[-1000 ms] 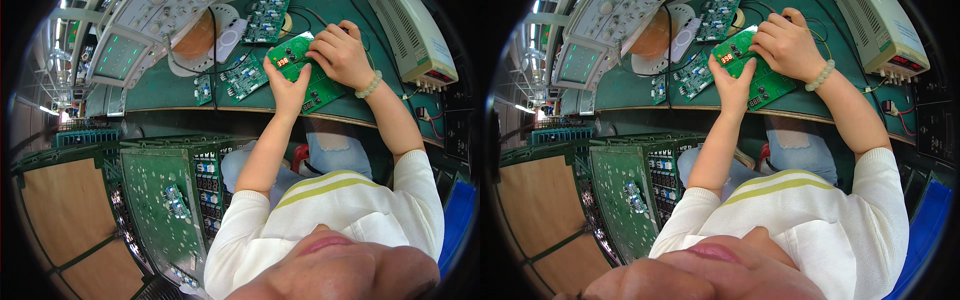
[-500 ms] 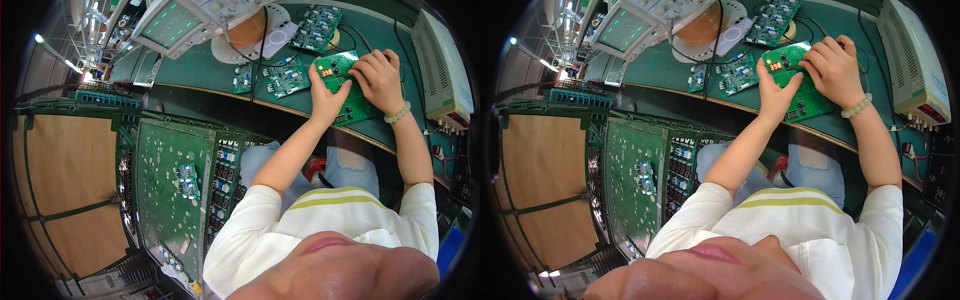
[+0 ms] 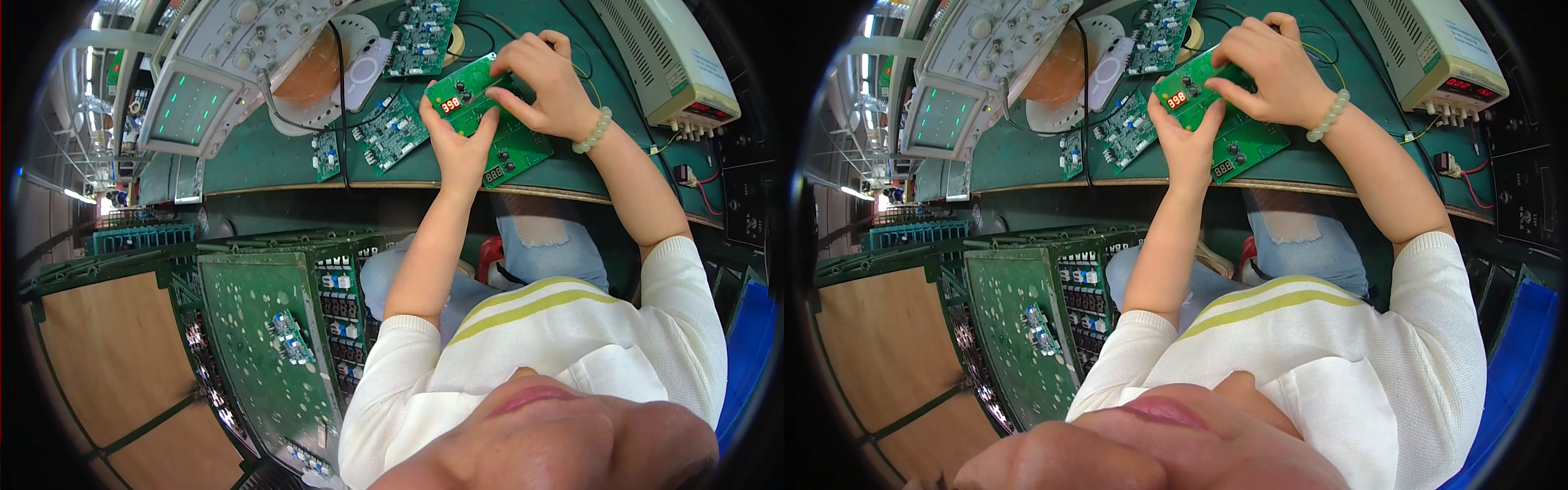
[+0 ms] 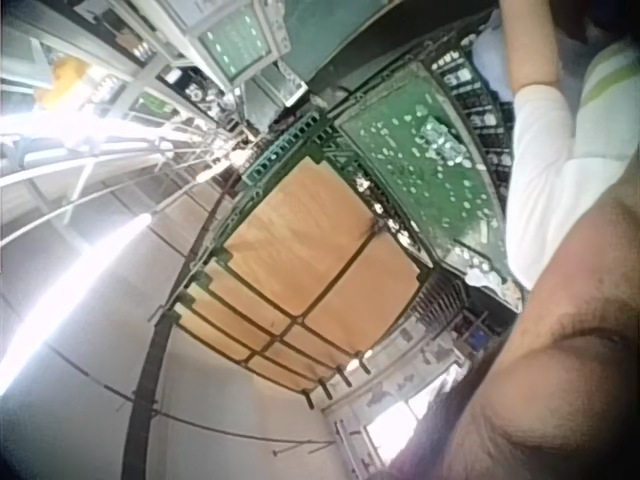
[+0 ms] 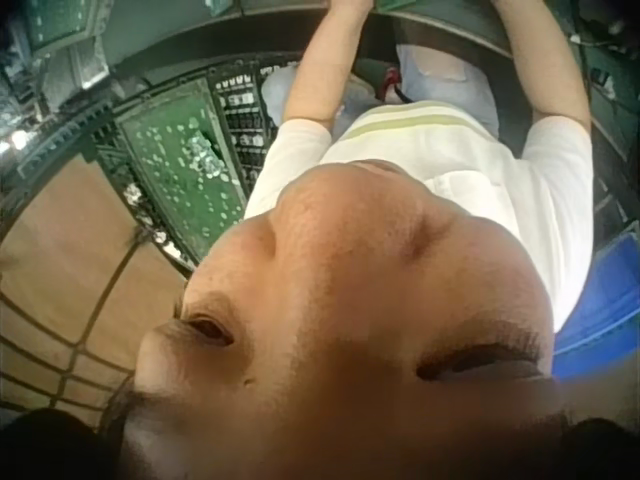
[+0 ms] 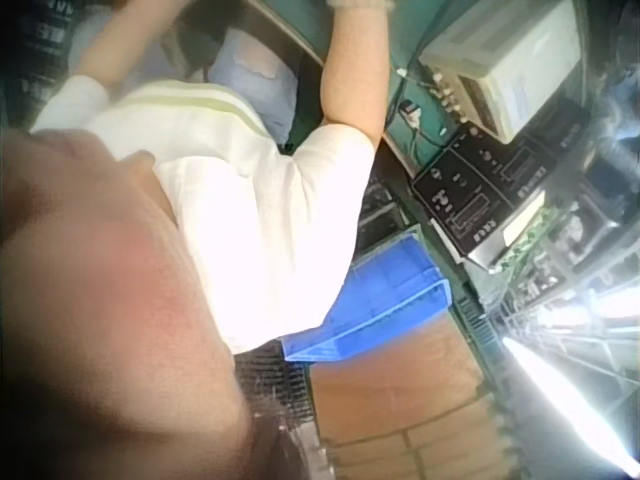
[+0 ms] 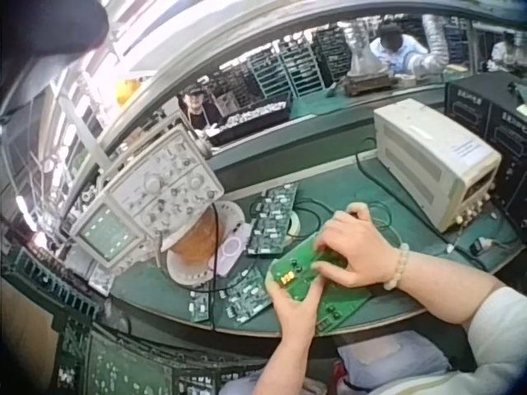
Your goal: Testing and inspecting electronic circuit boards at a workbench using an oscilloscope and power supply.
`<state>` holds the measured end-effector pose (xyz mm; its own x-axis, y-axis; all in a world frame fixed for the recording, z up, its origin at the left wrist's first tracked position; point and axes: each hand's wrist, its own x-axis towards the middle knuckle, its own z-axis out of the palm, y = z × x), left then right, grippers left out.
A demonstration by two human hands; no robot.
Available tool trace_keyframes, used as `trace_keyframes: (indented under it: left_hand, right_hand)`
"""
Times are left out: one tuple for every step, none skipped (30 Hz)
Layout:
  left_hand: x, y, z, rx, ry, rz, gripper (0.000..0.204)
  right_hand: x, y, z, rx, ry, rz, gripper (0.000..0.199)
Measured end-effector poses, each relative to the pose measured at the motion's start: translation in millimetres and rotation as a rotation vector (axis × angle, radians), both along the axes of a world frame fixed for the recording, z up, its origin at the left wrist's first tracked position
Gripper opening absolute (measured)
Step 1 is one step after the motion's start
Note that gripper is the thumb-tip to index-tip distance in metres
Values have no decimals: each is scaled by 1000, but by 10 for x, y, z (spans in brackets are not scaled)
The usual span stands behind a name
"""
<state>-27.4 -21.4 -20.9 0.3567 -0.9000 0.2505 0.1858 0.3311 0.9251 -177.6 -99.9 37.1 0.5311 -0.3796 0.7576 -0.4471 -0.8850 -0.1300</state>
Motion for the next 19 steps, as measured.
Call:
trace_keyframes:
  left_hand:
    - [-11,16,20,4,25,-11,82]
    - [-3,35,74,17,44,-10,81]
    - [46,46,106,5,39,-18,81]
    - [74,46,126,33,124,-70,80]
    - [100,50,149,59,204,-114,79]
    - [84,68,173,47,242,-113,73]
    - [86,68,171,23,232,-117,73]
    - [111,74,163,46,250,-150,70]
    - [123,80,154,69,267,-184,66]
    - [98,87,157,74,268,-165,60]
    - [89,105,161,86,283,-192,57]
    - [105,107,172,100,303,-240,55]
    - [129,118,186,121,323,-282,53]
    - [138,118,188,114,316,-285,53]
    - [138,114,180,135,345,-330,53]
    - [133,112,175,160,374,-376,53]
    - [132,108,166,160,369,-380,53]
    - [130,105,154,185,379,-400,54]
    - [123,99,146,210,390,-419,55]
  right_hand:
    - [-25,2,30,154,-70,44,19]
    - [-42,-35,44,189,-110,63,28]
    - [-34,-83,31,177,-115,56,28]
    - [-51,-127,-5,271,-234,61,30]
    - [-45,-178,-34,363,-356,79,31]
    - [-101,-220,-58,320,-275,58,34]
    - [-138,-246,-98,295,-282,61,34]
    - [-141,-235,-136,385,-254,136,33]
    - [-114,-225,-169,474,-223,211,31]
    - [-82,-204,-188,635,-276,299,30]
    - [-66,-159,-196,802,-326,387,29]
    - [-45,-131,-184,936,-419,423,27]
    - [-33,-115,-149,925,-424,427,27]
    - [-27,-105,-122,973,-430,413,27]
    - [-24,-109,-106,1024,-436,398,26]
    - [-30,-120,-95,1012,-407,362,28]
    - [-39,-136,-94,1009,-412,361,28]
    - [-52,-157,-100,989,-375,342,30]
    - [-70,-191,-108,970,-336,324,32]
